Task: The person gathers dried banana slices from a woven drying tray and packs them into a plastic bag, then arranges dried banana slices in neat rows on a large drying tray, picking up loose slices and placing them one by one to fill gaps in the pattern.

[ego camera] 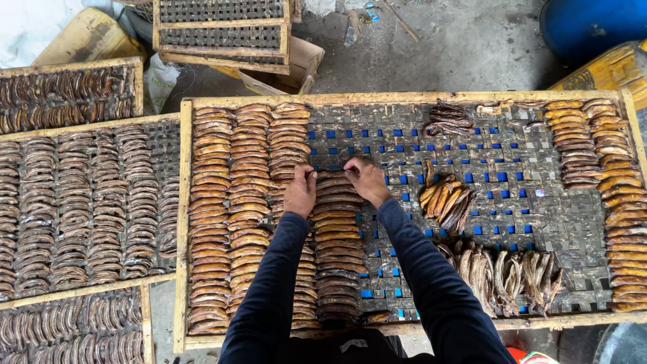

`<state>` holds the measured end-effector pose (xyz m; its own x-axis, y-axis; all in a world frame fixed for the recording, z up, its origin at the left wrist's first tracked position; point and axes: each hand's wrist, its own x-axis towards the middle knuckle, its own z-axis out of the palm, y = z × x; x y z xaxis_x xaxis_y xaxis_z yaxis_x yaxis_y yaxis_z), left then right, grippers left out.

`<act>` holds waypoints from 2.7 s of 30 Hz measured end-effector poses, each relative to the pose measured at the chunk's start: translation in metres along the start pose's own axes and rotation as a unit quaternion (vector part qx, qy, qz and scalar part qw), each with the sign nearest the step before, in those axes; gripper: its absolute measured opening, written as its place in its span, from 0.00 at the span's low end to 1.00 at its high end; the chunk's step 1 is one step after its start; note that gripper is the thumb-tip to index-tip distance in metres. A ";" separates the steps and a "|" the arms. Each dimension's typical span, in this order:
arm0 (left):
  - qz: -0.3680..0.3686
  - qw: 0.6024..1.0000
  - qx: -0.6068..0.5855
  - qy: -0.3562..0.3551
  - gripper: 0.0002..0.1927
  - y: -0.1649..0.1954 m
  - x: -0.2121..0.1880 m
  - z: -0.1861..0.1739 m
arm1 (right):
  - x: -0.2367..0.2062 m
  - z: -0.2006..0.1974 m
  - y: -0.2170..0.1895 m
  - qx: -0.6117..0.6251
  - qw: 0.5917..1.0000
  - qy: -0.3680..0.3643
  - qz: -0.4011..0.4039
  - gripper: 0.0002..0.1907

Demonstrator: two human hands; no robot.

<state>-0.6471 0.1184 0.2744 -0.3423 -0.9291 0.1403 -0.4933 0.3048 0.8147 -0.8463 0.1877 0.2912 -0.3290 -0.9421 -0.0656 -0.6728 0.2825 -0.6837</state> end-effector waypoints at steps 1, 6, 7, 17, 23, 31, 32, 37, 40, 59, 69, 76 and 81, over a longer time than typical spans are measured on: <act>0.019 0.998 0.059 -0.015 0.11 0.002 0.003 -0.001 | -0.001 -0.001 0.000 0.002 1.000 -0.007 0.006 0.07; 0.024 0.992 0.108 -0.060 0.11 0.002 0.004 -0.004 | -0.010 0.003 0.002 -0.058 0.989 0.100 -0.089 0.07; 0.048 0.992 0.109 -0.047 0.11 0.001 0.002 -0.004 | -0.011 0.006 0.003 -0.078 0.982 0.131 -0.115 0.08; -0.185 0.867 -0.444 -0.129 0.16 -0.009 -0.011 -0.035 | -0.037 -0.020 -0.021 0.223 0.970 0.062 0.068 0.12; -0.210 0.752 -0.590 -0.204 0.17 0.020 -0.062 -0.048 | -0.094 -0.014 -0.061 0.432 0.893 -0.122 0.012 0.17; -0.154 0.856 -0.415 -0.265 0.19 0.007 -0.096 -0.052 | -0.154 0.007 -0.014 0.399 0.916 -0.017 -0.031 0.11; -0.154 0.846 -0.431 -0.274 0.19 0.007 -0.099 -0.050 | -0.161 0.006 -0.014 0.377 0.926 -0.001 -0.027 0.11; -0.279 0.787 -0.458 -0.306 0.26 0.025 -0.127 -0.043 | -0.211 -0.005 -0.053 0.170 0.980 0.077 -0.066 0.17; -0.209 0.749 -0.533 -0.333 0.32 0.042 -0.138 -0.039 | -0.222 -0.005 -0.087 0.036 0.972 0.131 -0.189 0.27; -0.153 0.834 -0.430 -0.310 0.19 0.002 -0.074 -0.043 | -0.094 -0.015 -0.068 0.151 0.984 0.047 -0.082 0.08; -0.030 0.978 -0.189 -0.079 0.10 0.018 0.022 -0.035 | -0.003 -0.005 -0.048 0.151 0.985 0.077 0.009 0.08; -0.021 0.994 0.105 -0.005 0.03 0.023 0.023 -0.011 | 0.007 0.008 -0.031 -0.052 0.986 0.149 -0.049 0.04; 0.067 0.989 0.126 0.049 0.04 0.008 0.010 0.003 | 0.003 0.015 -0.012 -0.064 0.982 0.160 -0.081 0.05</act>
<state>-0.6572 0.1118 0.2802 -0.3450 -0.8886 0.3022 -0.6360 0.4581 0.6210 -0.8289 0.1791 0.2888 -0.3883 -0.8770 0.2831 -0.8045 0.1728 -0.5682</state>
